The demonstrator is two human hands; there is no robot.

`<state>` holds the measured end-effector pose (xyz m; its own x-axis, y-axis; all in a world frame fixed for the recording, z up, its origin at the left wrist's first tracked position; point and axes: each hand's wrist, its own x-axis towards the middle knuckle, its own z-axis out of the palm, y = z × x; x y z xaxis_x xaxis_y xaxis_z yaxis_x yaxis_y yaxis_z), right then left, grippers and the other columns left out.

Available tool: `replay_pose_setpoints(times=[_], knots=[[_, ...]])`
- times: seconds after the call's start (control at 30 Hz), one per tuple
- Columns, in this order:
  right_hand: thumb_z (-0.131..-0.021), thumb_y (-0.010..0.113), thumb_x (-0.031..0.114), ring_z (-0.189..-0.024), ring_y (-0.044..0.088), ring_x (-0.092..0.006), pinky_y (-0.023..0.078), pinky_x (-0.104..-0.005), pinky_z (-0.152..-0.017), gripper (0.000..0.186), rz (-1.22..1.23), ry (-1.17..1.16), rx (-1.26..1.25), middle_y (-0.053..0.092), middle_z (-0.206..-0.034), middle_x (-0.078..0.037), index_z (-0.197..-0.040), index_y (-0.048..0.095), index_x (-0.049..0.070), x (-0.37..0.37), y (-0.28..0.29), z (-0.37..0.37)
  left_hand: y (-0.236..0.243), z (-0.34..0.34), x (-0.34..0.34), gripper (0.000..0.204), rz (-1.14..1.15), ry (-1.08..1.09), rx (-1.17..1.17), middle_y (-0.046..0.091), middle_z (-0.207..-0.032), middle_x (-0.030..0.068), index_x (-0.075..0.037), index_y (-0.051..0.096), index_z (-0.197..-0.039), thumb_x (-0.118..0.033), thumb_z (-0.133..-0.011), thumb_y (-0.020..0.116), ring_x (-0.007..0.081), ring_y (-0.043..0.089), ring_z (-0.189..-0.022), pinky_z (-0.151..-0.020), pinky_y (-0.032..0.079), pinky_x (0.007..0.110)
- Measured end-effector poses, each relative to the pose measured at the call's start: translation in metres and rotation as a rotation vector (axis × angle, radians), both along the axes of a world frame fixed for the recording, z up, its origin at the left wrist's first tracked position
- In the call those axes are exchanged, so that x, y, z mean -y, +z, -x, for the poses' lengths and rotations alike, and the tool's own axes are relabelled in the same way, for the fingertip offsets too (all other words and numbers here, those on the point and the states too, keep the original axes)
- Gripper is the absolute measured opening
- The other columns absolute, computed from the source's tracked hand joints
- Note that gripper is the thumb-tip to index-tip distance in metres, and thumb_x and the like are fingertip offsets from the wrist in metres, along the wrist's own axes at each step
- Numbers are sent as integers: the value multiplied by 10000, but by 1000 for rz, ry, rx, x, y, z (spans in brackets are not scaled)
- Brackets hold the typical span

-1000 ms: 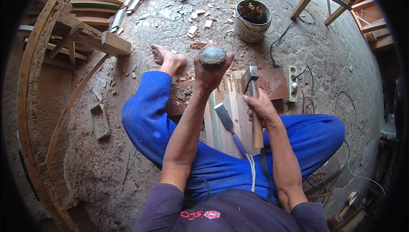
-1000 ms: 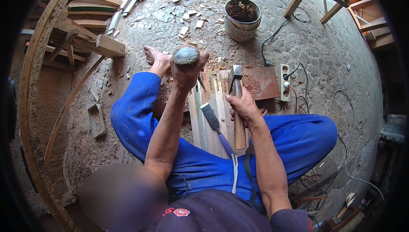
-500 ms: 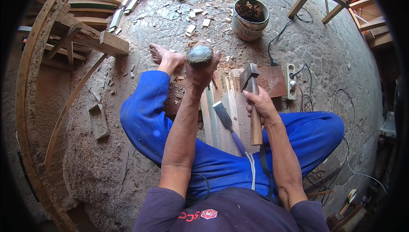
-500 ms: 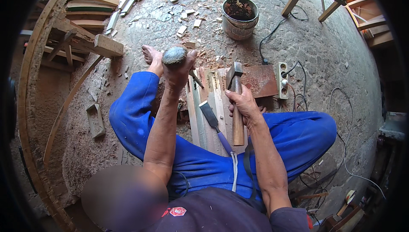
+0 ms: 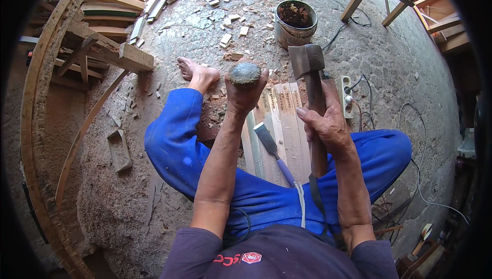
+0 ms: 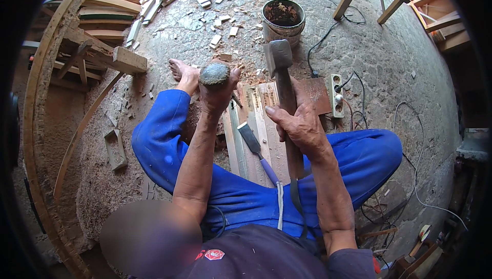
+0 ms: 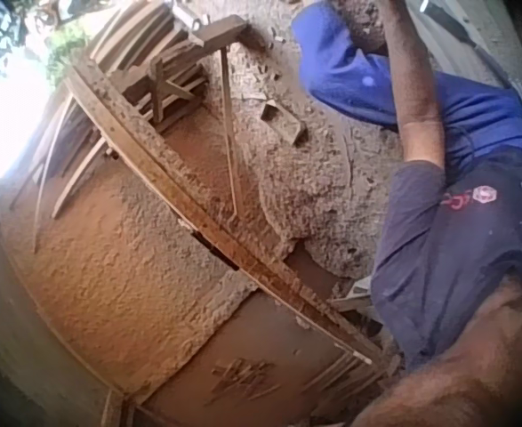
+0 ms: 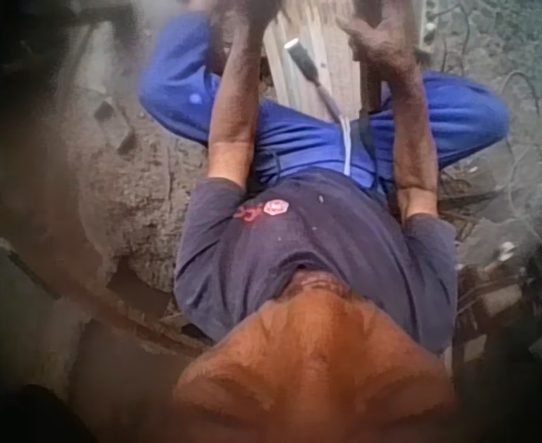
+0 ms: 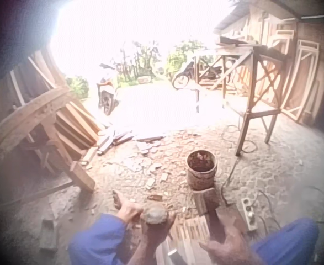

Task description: The person sits on the floor and uses a hammer and chisel to carve a small piece of wood. They repeatedly strike the chisel to remove wood chips, occasionally adjusting the wood's position. The task continues without a visible final state or destination for the carved piece.

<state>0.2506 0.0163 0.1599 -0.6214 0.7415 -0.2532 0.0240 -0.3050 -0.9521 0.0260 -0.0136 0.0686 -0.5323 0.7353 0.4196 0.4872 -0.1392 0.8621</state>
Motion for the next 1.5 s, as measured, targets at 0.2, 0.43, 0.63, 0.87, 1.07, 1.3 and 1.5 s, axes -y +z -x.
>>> replay_pose_setpoints(times=[0.2, 0.43, 0.63, 0.87, 1.07, 1.3, 1.5], knots=[[-889, 727, 59, -1072, 712, -290, 564, -396, -913, 713, -895, 136, 225, 684, -1252, -206, -1527, 408, 51, 0, 43, 5, -12, 0, -5, 284, -90, 60, -425, 628, -704, 79, -31, 624, -905, -221, -832, 823, 278, 628, -645, -676, 516, 386], [-888, 763, 75, -1132, 708, -373, 576, -419, -908, 696, -1331, 24, -1, 672, -1279, -239, -1501, 436, 64, -2, 101, 27, -20, 0, 2, 266, -130, 180, -514, 652, -724, 57, -52, 652, -868, -274, -857, 798, 305, 652, -678, -706, 510, 409], [-893, 690, 53, -906, 728, -404, 601, -493, -710, 722, -1312, 472, 716, 692, -1051, -246, -1526, 345, 87, -8, 61, 31, -28, -8, -3, 229, -151, -44, -103, 722, -945, 89, -91, 712, -1053, -224, -875, 767, 289, 702, -879, -804, 547, 403], [-896, 712, 94, -956, 727, -426, 574, -500, -806, 658, -1110, 280, 232, 706, -1087, -268, -1490, 428, 83, -15, 74, 24, -1, -18, -7, 220, -302, -48, 119, 710, -801, 78, -57, 698, -879, -228, -824, 825, 214, 695, -724, -670, 537, 353], [-954, 718, 83, -674, 608, -122, 493, -267, -582, 382, -1198, -335, -85, 633, -832, -41, -1289, 544, 19, -19, 157, 27, -2, -17, 1, 269, -14, 44, -15, 688, -730, 63, -55, 667, -815, -284, -890, 786, 260, 676, -675, -702, 524, 382], [-850, 626, -8, -1039, 683, -442, 528, -526, -884, 616, -1044, 574, 671, 672, -1091, -290, -1431, 424, 26, -27, 40, 20, -9, -16, 5, 233, -145, -16, 89, 746, -924, 71, -41, 718, -998, -139, -817, 825, 180, 719, -839, -763, 555, 335], [-875, 711, 59, -1044, 711, -314, 522, -404, -950, 655, -673, 222, 371, 699, -1152, -189, -1482, 464, 44, -12, -4, -15, -9, 1, 16, 251, -61, 112, 284, 668, -727, 44, -62, 619, -762, -177, -897, 797, 171, 652, -626, -598, 498, 320]])
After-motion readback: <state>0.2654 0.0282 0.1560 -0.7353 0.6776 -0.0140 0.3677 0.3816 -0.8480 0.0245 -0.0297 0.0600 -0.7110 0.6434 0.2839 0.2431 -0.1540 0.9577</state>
